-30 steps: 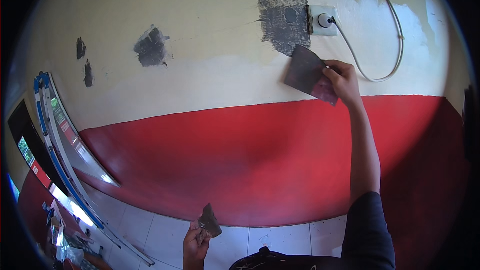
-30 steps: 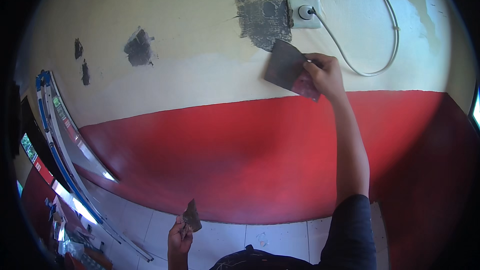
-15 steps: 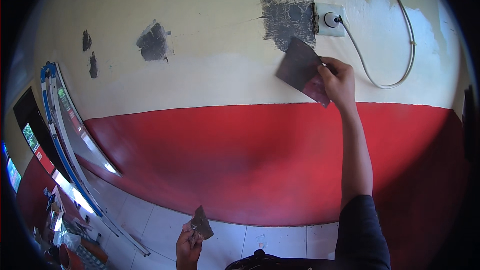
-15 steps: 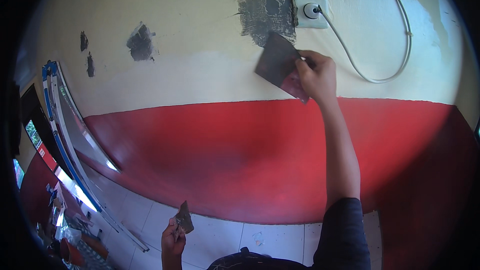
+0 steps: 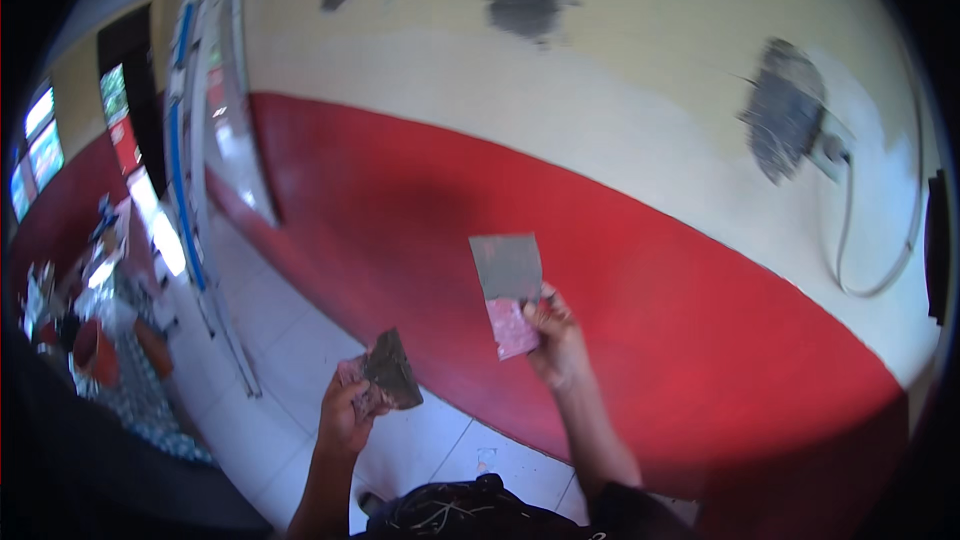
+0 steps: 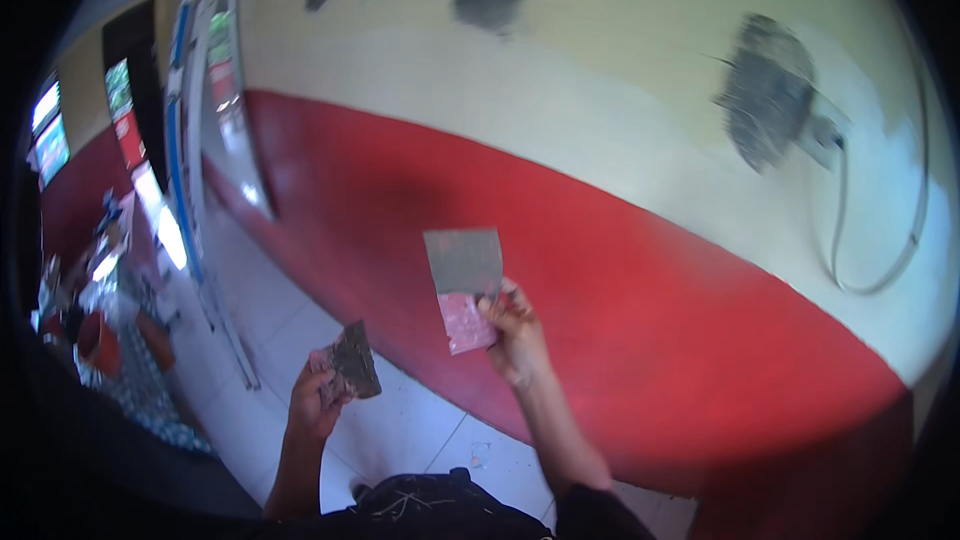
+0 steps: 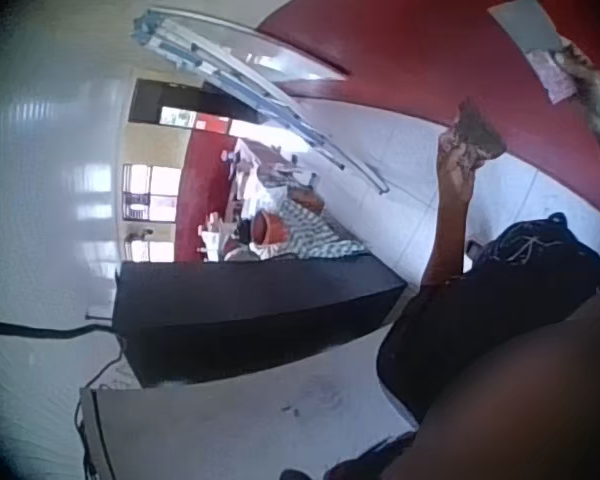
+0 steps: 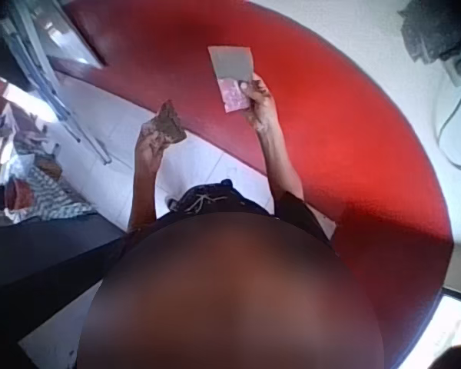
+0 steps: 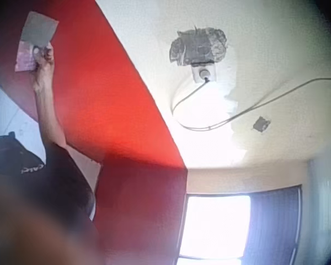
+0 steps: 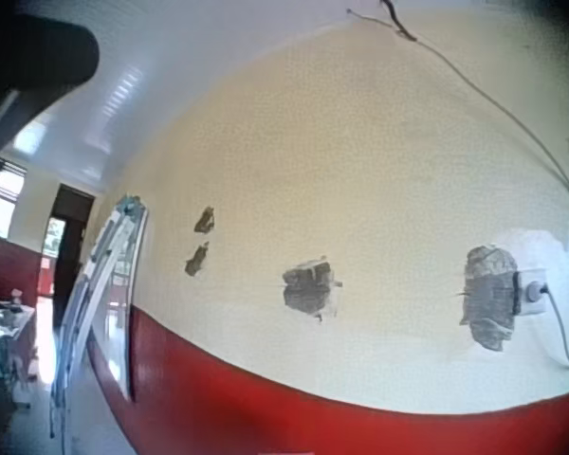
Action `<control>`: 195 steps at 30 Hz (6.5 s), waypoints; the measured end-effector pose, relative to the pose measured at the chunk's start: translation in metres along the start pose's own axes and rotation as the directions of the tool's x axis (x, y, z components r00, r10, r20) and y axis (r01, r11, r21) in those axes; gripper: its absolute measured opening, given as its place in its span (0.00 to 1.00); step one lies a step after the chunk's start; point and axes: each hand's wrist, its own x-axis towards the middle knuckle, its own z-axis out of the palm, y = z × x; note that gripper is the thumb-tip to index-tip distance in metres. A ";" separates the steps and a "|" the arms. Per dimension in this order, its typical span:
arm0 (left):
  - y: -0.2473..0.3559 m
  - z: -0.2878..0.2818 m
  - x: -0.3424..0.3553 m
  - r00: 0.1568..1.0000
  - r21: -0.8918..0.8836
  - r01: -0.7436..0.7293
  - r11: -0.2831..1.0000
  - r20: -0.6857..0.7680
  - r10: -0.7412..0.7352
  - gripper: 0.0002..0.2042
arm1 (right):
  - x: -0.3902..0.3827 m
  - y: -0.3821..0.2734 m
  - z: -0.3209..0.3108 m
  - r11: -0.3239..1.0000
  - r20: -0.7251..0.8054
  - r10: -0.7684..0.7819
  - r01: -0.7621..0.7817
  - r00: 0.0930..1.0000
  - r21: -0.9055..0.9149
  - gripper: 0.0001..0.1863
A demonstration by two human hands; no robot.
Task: The person applies plaster to a wall with a putty knife, smoothing it over damaged areas.
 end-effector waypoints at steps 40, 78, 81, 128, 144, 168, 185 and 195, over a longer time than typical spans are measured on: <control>0.841 -0.925 0.122 0.103 0.441 -0.649 0.620 -0.756 0.646 0.23 | 0.559 1.209 0.689 0.632 0.674 0.611 0.258 0.414 -0.731 0.09; 1.430 -1.555 -0.050 -0.446 0.777 0.088 0.623 -0.529 0.722 0.26 | 0.487 1.979 1.477 0.056 0.347 0.547 -0.381 -0.762 -0.923 0.09; 1.457 -1.564 -0.013 -0.402 0.650 -0.128 0.749 -0.725 0.560 0.25 | 0.518 2.013 1.509 -0.079 0.299 0.464 -0.375 -0.834 -0.924 0.10; 1.344 -1.588 -0.017 -0.551 0.533 -0.796 0.286 -0.834 0.020 0.17 | 0.494 1.996 1.502 0.929 0.646 0.350 0.160 -0.678 -0.335 0.13; 1.392 -1.615 -0.038 -0.574 0.612 -0.717 0.333 -0.790 0.216 0.21 | 0.536 2.015 1.503 0.917 0.710 0.051 0.314 -0.703 0.245 0.21; 1.488 -1.613 0.038 -0.598 0.923 0.013 0.385 -0.302 0.742 0.30 | 0.521 1.949 1.528 -0.223 0.344 0.641 -0.595 -0.686 -0.772 0.14; 1.432 -1.593 -0.005 -0.689 0.842 -0.447 0.304 -0.540 0.483 0.26 | 0.544 1.976 1.541 -0.180 0.322 0.630 -0.537 -0.706 -0.824 0.13; 1.425 -1.585 -0.016 -0.644 0.762 -0.604 0.232 -0.638 0.422 0.25 | 0.533 1.986 1.491 -0.105 0.301 0.667 -0.485 -0.682 -0.868 0.14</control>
